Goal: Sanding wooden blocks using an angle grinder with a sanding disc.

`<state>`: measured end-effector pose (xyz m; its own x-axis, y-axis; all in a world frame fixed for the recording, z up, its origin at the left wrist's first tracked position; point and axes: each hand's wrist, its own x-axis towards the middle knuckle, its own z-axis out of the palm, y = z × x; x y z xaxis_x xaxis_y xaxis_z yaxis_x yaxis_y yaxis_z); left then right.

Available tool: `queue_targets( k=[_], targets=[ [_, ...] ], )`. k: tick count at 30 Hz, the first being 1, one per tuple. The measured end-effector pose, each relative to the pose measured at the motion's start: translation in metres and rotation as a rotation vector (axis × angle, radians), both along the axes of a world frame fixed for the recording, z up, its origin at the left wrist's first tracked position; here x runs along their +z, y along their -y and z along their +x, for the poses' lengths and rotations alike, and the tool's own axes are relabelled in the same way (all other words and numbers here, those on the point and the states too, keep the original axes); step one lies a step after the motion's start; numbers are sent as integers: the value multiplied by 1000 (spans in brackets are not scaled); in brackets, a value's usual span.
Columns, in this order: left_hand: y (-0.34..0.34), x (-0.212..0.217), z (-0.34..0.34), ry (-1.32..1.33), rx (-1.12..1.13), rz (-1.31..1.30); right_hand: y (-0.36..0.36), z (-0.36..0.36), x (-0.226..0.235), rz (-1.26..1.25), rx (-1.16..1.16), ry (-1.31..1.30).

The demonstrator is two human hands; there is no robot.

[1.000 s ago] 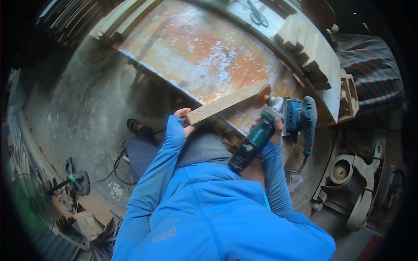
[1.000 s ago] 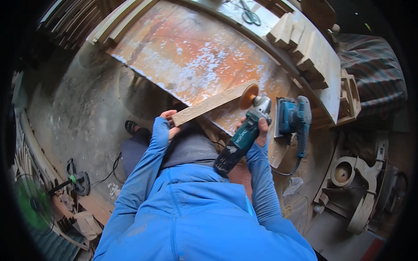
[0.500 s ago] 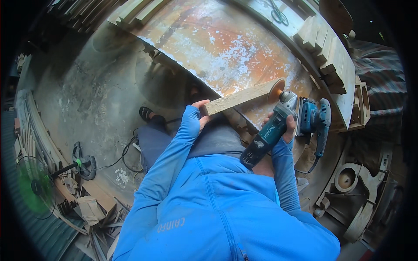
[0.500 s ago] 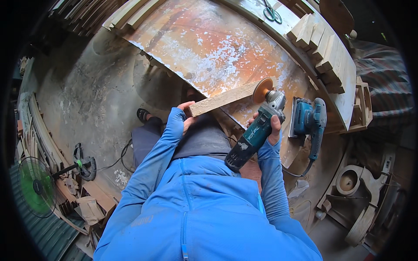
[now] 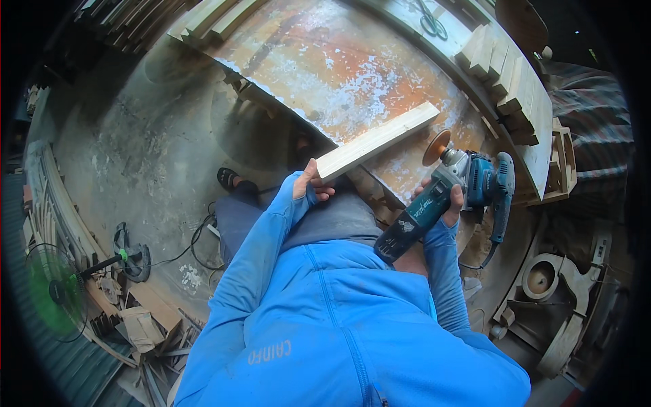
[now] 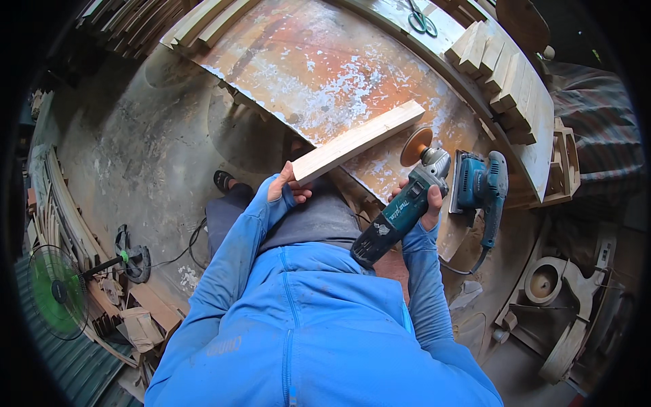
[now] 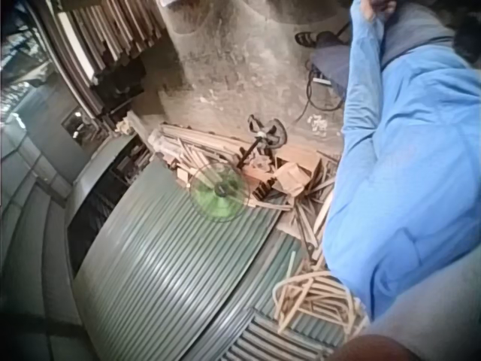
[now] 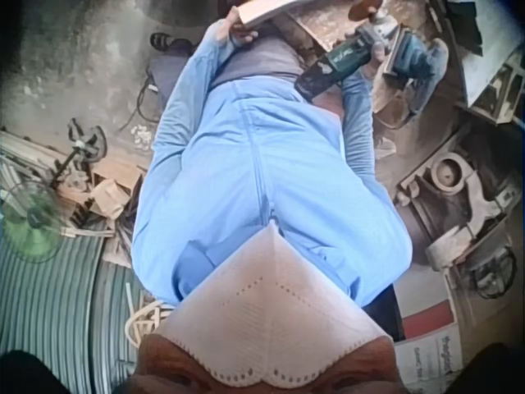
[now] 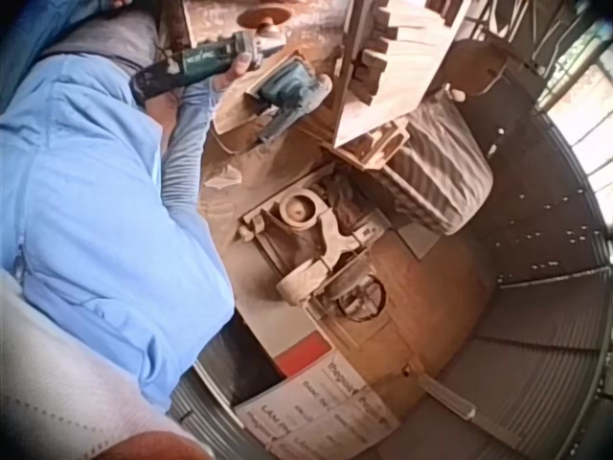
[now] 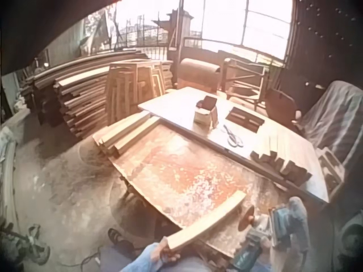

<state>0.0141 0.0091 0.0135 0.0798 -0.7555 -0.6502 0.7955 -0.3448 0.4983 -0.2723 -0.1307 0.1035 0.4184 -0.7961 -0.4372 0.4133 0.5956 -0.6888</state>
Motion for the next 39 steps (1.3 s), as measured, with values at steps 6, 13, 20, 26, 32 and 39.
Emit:
queue_targets(
  k=[6, 13, 20, 26, 32, 39],
  targets=[
    [6, 3, -1, 10, -58, -14, -3, 3, 6, 13, -95, -48],
    [2, 8, -11, 268, -140, -95, 2, -5, 5, -34, -63, -30],
    [1, -11, -20, 1154, 10, -366, 23, -14, 36, -254, 33, -348],
    [2, 7, -23, 1300, 44, -340, 16, 9, 66, -596, 548, -717],
    [-5, 6, -23, 1308, 23, -344, 11, 57, 76, -582, 769, -707],
    [-10, 11, -24, 1279, 10, -332, 4, 88, 74, -618, 890, -746]
  ],
)
